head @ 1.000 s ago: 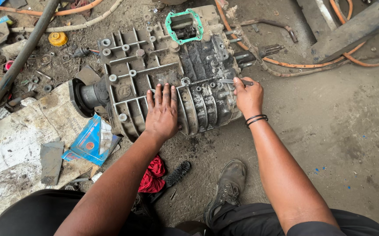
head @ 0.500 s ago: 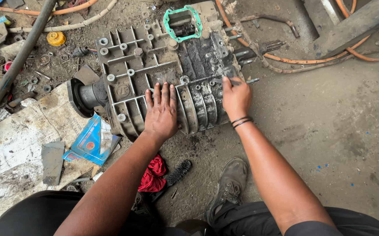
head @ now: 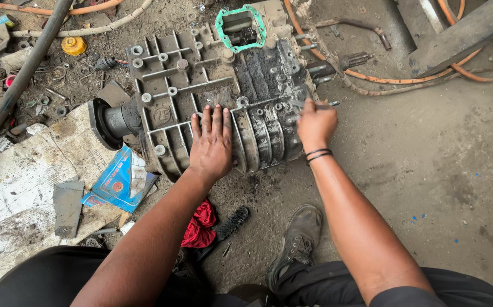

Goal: The person uses a small metal scraper to remove grime and carbon deposits from the cooling fins and surface of a large engine block. The person holds the engine steady with one hand while scraping with the other, working methodically across the metal surface.

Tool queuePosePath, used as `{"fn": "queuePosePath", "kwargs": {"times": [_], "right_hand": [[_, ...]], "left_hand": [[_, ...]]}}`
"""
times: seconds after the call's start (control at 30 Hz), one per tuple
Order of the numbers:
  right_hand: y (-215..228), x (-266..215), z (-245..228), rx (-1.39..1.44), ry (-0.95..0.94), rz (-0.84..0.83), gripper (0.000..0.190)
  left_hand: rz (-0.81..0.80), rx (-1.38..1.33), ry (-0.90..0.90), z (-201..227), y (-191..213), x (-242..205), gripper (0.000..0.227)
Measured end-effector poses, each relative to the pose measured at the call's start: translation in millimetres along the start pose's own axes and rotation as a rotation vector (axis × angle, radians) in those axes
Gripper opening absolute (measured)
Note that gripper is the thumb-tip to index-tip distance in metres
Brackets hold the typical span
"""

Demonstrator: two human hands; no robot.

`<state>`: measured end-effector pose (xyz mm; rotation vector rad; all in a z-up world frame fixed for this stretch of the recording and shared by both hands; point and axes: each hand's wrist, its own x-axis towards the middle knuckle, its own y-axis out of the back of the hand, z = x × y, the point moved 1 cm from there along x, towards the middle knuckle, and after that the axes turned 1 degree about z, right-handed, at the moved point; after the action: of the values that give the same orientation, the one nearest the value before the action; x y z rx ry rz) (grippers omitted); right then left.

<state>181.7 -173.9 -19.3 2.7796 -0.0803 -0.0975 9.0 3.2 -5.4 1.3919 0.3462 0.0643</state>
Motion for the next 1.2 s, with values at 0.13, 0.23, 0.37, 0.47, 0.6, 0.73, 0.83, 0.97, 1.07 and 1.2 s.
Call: {"fn": "queuePosePath", "kwargs": {"times": [0.13,0.23,0.37,0.47,0.6,0.73,0.83,0.97,1.07,1.2], "right_hand": [[-3,-8,7,-0.205,0.171,0.017,0.029],[-12,-13,15,0.032,0.007,-0.058,0.029],[-20,-13,25,0.224,-0.155,-0.086,0.023],[-21,-14,31,0.227,-0.21,-0.11,0.026],[-6,8,28,0.281,-0.403,-0.325,0.028],[4,22,15,0.113,-0.471,-0.409,0.028],[9,34,-1,-0.008,-0.408,-0.527,0.028],[14,53,-21,-0.216,-0.306,-0.643,0.025],[11,67,-28,-0.266,-0.277,-0.712,0.027],[8,83,-32,-0.334,-0.162,-0.811,0.03]], "left_hand": [[-0.066,-0.003,0.018,2,4,0,0.122],[-0.024,0.023,0.011,2,2,2,0.119],[-0.003,0.023,0.004,2,0,2,0.115],[-0.023,0.017,0.012,2,-1,2,0.117],[0.047,0.048,0.001,-1,-7,1,0.115],[0.042,0.058,0.011,2,-5,3,0.116],[-0.021,0.009,0.021,4,-1,0,0.119],[0.02,0.054,0.013,3,0,2,0.117],[-0.017,0.061,0.025,4,-1,4,0.119],[0.007,0.052,0.021,3,-4,4,0.117]]}}
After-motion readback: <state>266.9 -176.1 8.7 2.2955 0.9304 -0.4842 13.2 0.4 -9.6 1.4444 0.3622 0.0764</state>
